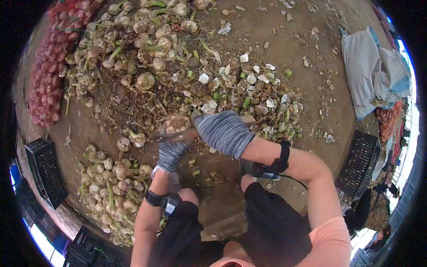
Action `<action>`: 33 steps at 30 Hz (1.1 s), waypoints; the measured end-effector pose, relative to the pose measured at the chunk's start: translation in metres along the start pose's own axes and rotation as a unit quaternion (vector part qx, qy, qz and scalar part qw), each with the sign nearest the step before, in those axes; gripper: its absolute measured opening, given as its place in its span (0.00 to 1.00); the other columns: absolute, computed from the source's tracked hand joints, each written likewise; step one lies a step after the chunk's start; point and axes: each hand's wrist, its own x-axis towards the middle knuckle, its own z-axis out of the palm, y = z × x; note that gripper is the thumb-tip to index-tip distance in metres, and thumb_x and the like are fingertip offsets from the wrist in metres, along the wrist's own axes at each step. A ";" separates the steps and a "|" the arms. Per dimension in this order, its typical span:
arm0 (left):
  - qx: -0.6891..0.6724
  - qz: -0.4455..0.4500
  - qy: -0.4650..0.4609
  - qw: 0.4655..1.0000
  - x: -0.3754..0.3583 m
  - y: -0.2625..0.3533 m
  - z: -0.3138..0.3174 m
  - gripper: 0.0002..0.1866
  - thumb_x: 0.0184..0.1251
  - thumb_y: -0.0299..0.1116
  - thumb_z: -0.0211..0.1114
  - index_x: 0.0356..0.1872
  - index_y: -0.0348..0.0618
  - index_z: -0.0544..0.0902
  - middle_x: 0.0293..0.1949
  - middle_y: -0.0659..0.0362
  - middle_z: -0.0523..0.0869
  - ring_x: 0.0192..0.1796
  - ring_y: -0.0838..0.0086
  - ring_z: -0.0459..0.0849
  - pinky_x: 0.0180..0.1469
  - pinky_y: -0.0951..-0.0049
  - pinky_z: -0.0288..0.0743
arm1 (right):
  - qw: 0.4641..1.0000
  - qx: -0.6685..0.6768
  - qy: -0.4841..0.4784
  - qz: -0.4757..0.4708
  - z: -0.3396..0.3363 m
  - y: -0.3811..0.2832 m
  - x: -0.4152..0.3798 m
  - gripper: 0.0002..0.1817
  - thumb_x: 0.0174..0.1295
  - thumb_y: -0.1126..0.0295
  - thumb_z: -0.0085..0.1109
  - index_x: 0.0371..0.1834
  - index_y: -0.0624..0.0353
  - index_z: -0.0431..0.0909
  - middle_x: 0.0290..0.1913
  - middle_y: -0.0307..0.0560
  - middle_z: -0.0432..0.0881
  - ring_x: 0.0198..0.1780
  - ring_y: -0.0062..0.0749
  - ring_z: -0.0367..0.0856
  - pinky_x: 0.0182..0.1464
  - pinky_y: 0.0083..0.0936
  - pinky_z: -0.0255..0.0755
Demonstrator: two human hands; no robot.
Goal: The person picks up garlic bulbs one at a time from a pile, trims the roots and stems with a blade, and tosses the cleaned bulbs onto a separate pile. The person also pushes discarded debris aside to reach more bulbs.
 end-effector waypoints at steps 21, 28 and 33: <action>-0.111 -0.092 -0.004 0.990 -0.003 0.086 0.011 0.25 0.43 0.33 0.71 0.46 0.42 0.74 0.42 0.57 0.80 0.46 0.71 0.79 0.47 0.69 0.74 | 0.987 0.078 0.035 0.139 0.018 0.073 -0.026 0.14 0.55 0.65 0.53 0.44 0.56 0.77 0.30 0.55 0.80 0.34 0.46 0.81 0.36 0.36 0.74; 0.319 -0.051 -0.130 0.938 0.012 0.106 0.018 0.18 0.46 0.44 0.71 0.30 0.41 0.80 0.34 0.53 0.81 0.36 0.60 0.81 0.41 0.64 0.74 | 0.960 0.274 -0.013 0.055 0.048 0.049 -0.003 0.19 0.58 0.55 0.50 0.45 0.57 0.77 0.33 0.57 0.81 0.36 0.50 0.79 0.39 0.38 0.73; 0.463 0.176 -0.167 0.853 0.017 0.107 0.020 0.14 0.46 0.44 0.69 0.24 0.45 0.79 0.25 0.55 0.79 0.28 0.58 0.78 0.32 0.63 0.74 | 0.971 0.224 -0.066 0.051 0.030 0.037 0.015 0.19 0.57 0.57 0.49 0.41 0.61 0.77 0.30 0.59 0.80 0.34 0.52 0.79 0.40 0.40 0.72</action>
